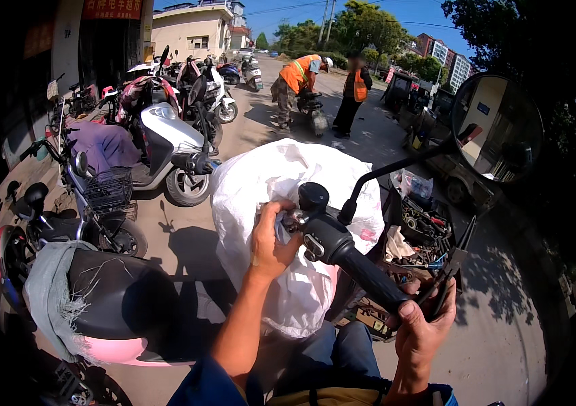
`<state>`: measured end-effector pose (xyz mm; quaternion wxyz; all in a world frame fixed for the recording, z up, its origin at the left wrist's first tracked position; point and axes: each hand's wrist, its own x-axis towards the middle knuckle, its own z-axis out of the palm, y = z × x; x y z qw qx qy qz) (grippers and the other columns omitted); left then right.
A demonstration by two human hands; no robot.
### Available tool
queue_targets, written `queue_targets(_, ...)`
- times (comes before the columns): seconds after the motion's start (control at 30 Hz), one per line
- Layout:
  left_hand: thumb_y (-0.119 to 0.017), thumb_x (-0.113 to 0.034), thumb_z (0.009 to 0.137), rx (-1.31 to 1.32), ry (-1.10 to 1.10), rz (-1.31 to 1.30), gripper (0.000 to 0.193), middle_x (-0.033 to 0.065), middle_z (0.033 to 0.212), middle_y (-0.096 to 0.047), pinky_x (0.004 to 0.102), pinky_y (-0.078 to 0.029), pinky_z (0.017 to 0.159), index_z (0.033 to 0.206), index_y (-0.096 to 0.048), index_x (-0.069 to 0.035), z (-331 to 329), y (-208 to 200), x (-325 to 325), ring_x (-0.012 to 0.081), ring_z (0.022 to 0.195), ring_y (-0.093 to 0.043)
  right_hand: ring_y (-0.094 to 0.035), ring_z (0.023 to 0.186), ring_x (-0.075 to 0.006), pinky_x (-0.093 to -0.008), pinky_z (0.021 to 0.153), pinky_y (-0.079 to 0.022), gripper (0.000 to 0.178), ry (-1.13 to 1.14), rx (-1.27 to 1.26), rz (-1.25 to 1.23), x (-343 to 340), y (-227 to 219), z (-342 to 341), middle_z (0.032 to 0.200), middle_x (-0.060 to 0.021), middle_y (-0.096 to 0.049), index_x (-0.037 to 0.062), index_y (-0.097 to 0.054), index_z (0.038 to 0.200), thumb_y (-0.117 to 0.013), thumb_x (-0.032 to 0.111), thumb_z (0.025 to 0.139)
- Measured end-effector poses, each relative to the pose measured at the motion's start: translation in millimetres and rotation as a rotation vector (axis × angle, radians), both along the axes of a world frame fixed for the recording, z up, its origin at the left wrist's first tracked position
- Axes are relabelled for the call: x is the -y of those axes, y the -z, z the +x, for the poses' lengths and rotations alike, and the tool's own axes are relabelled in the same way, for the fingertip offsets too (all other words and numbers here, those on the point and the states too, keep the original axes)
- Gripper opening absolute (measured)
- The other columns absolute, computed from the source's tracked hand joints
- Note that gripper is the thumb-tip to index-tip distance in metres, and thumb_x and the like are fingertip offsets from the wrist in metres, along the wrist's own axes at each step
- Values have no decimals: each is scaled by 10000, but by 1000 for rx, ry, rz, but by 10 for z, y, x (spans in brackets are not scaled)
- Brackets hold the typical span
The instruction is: The person uses pliers to strip the insulation from a black wire attached to a scooter's handlebar. The person then uses a screwdriver to tighten a screw on the handlebar assembly. The work is performed outdoors on a street with other scooters and people in the background.
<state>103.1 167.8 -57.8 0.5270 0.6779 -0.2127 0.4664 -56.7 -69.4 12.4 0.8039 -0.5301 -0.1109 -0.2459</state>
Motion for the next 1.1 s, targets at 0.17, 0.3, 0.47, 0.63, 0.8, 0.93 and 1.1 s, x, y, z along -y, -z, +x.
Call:
queue_targets(0.17,-739,5,795,-126,50,-56,450,108,1116,-644,310,-490,932,1211,-566,-1,-50,21,34,196,1044,-628,-657,685,-153,-277,586,-575,546,-179,-70,73,67,14,-66,964,-120,-662,21,-443,1115,-846,-57,755)
queue_targets(0.3,-753,-25,821,-75,64,-124,510,127,1154,-633,317,-490,951,1277,-524,3,-41,63,39,211,1062,-626,-666,747,-128,-254,658,-575,523,-343,-66,71,106,49,-54,1013,-149,-692,24,-432,1111,-831,-69,786)
queue_targets(0.47,-800,-83,807,-146,-129,20,888,158,1253,-593,333,-481,1003,1515,-266,-39,-217,-63,227,227,1138,-612,-635,721,-85,-218,640,-540,478,-484,-57,115,185,149,54,1064,-177,-689,16,-419,1084,-804,-70,815)
queue_targets(0.63,-798,-13,793,-133,-50,142,993,215,1293,-586,365,-516,969,1559,-169,-66,-278,-81,207,271,1109,-646,-608,699,-71,-217,632,-512,396,-618,-115,211,429,209,202,1015,-143,-681,1,-439,1095,-765,-23,872)
queue_targets(0.8,-816,-47,788,-250,-238,273,954,136,1102,-684,335,-533,913,1549,-241,-80,-359,-211,193,197,971,-682,-539,685,-34,-195,623,-452,274,-756,-244,9,705,458,412,814,-27,-603,11,-485,1046,-729,49,928)
queue_targets(0.93,-837,-57,783,-167,-432,356,917,105,1015,-670,318,-542,848,1514,-284,-52,-317,-242,451,172,888,-669,-581,715,-105,-261,649,-494,241,-837,-269,-176,832,764,627,817,-31,-563,31,-481,967,-716,66,926)
queue_targets(1.1,-835,-116,817,-67,-672,359,775,77,996,-597,293,-501,846,1421,-358,-21,-328,-287,634,163,858,-599,-590,716,-115,-274,653,-467,221,-953,-221,-233,985,1156,751,805,-45,-608,3,-549,1025,-709,109,917)
